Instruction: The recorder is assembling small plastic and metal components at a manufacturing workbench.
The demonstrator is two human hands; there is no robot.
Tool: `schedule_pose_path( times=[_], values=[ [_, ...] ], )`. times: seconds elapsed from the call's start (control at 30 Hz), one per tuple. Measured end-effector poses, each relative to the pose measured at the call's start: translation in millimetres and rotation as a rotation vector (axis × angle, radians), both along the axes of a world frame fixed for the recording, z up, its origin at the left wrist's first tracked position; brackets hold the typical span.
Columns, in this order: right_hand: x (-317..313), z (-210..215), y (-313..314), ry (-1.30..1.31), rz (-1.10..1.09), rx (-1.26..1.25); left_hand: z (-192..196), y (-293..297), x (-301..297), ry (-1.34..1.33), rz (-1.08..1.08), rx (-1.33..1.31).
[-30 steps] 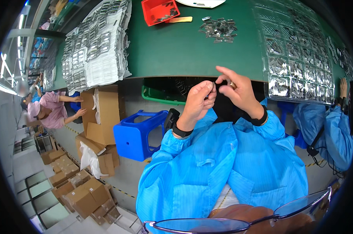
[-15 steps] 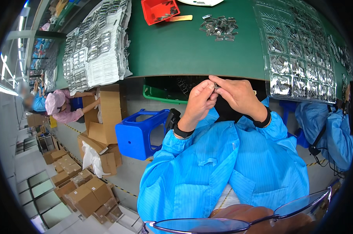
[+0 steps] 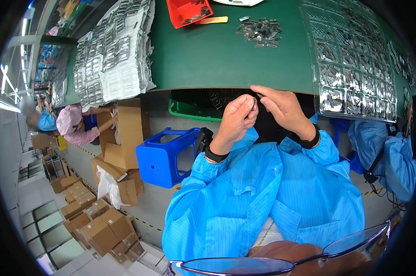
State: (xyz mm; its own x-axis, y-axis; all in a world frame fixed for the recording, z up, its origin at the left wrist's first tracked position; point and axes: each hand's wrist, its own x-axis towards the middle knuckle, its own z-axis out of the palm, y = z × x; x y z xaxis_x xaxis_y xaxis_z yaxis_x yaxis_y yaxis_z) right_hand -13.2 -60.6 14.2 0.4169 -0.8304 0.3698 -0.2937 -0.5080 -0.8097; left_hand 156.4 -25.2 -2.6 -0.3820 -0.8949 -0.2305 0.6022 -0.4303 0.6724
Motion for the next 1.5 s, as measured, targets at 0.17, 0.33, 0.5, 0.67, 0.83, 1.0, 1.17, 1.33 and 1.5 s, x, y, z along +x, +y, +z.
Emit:
schedule_pose_path(
  times=[0.17,0.33,0.5,0.67,0.83,1.0,1.17,1.33,1.5],
  values=[
    [9.7,5.1,1.3,-0.135,0.078,0.243,-1.9,2.7,-3.2,-0.016,0.005,0.008],
    [15.4,1.0,-7.2,-0.2,0.014,0.376,-6.2,6.1,5.9,0.057,-0.004,-0.002],
    [21.1,-7.6,-54.0,0.495,-0.369,-0.391,-15.7,3.2,17.2,0.229,0.002,-0.041],
    [25.6,-17.7,-58.5,0.736,-0.389,-0.271,-17.0,-4.9,21.9,0.182,0.04,0.003],
    [17.8,-14.4,-27.7,0.656,-0.314,-0.358,-20.2,-7.7,30.6,0.207,0.042,-0.021],
    [9.0,-23.3,-9.9,0.473,-0.244,-0.478,-22.5,-12.4,25.7,0.198,0.127,0.051],
    [7.3,-30.8,-2.1,0.401,-0.219,-0.526,-20.5,-13.2,18.0,0.035,0.117,0.085],
    [13.1,-10.7,2.5,-0.01,-0.268,-0.192,-12.5,-8.0,6.3,-0.15,0.145,-0.014],
    [22.8,3.6,4.7,-0.448,-0.175,0.505,-6.8,-7.9,-6.0,-0.385,0.144,-0.187]
  ],
)
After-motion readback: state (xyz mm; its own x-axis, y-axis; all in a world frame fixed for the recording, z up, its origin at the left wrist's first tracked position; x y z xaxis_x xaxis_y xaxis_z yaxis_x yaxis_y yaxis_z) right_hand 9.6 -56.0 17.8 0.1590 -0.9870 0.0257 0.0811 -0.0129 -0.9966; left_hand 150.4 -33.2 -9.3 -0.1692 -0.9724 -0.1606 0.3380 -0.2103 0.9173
